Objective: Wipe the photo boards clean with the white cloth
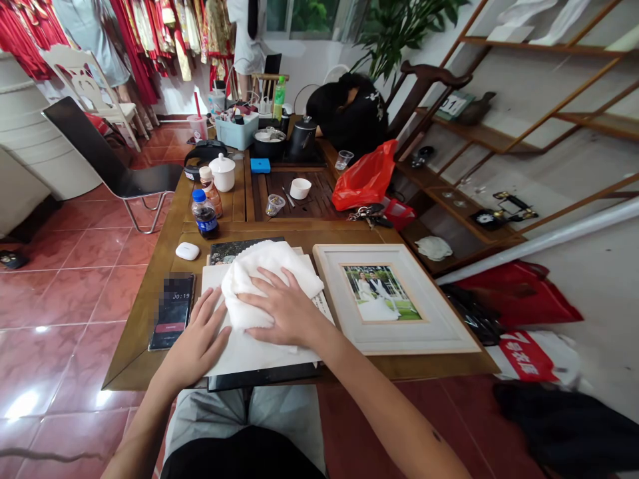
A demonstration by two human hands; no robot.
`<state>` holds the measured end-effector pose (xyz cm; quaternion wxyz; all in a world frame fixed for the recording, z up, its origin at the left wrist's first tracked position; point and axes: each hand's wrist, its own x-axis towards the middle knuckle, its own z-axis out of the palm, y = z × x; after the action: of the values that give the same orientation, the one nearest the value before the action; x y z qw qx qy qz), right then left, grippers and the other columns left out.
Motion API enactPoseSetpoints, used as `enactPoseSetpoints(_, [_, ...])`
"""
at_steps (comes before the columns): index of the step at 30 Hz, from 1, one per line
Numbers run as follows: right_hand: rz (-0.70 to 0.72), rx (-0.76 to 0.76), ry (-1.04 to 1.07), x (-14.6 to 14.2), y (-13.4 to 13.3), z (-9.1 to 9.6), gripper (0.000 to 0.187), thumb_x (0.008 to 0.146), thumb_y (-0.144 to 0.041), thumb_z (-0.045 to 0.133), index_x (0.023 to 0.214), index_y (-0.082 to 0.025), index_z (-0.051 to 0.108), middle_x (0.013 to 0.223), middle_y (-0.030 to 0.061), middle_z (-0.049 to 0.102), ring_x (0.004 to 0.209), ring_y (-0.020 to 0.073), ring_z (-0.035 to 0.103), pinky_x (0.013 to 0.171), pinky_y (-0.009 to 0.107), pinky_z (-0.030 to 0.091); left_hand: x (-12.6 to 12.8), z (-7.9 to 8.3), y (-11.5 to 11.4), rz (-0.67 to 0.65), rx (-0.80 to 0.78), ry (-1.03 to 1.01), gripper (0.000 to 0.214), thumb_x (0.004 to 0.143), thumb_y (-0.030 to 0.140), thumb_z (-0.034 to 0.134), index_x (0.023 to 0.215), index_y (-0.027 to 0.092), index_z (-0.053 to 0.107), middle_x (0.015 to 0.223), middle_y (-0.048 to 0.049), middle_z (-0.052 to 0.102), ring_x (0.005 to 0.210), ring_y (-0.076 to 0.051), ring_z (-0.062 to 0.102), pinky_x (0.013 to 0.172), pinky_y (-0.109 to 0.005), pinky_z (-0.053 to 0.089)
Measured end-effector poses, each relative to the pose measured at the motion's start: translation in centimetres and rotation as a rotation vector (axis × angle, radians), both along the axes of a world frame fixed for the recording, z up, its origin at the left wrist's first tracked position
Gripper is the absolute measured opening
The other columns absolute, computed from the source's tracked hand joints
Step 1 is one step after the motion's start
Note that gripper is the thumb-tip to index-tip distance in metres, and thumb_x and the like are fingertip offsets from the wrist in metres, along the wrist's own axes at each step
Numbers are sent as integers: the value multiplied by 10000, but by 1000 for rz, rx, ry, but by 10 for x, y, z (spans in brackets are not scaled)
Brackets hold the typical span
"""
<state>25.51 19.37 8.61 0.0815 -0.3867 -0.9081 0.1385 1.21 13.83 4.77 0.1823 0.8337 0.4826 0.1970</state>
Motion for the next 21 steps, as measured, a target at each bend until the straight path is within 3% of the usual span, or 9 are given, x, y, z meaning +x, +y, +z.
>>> enactPoseSetpoints(4, [48, -15, 26, 5, -25, -3, 659, 818, -617, 658, 1391, -295, 612, 1457, 143, 564, 1491, 383, 290, 1173, 660, 127, 0, 2, 0, -13, -10, -17, 460, 1061, 294, 364, 1500, 172, 431, 1685, -138, 194, 1570, -328, 106, 1241, -566, 267])
enactPoseSetpoints(10, [135, -114, 11, 11, -60, -1, 751, 709, -636, 694, 1371, -294, 608, 1463, 155, 551, 1493, 429, 255, 1146, 716, 54, -2, -2, 0, -13, -40, -19, 559, 1053, 267, 349, 1604, 208, 273, 1693, -118, 169, 1574, -321, 77, 1240, -568, 254])
enactPoseSetpoints(15, [204, -161, 10, 5, -79, -4, 776, 730, -659, 658, 1415, -311, 553, 1517, 145, 501, 1506, 434, 212, 1140, 724, -4, -4, -5, 1, -29, -52, -23, 590, 1053, 327, 364, 1620, 220, 238, 1699, -109, 147, 1575, -322, 61, 1245, -560, 237])
enactPoseSetpoints(21, [243, -116, 53, -1, -87, -15, 776, 757, -693, 611, 1441, -339, 520, 1540, 115, 483, 1502, 416, 223, 1151, 697, -55, -5, -6, 3, -40, -45, -44, 631, 1034, 378, 433, 1622, 257, 236, 1705, -92, 139, 1574, -344, 55, 1242, -565, 241])
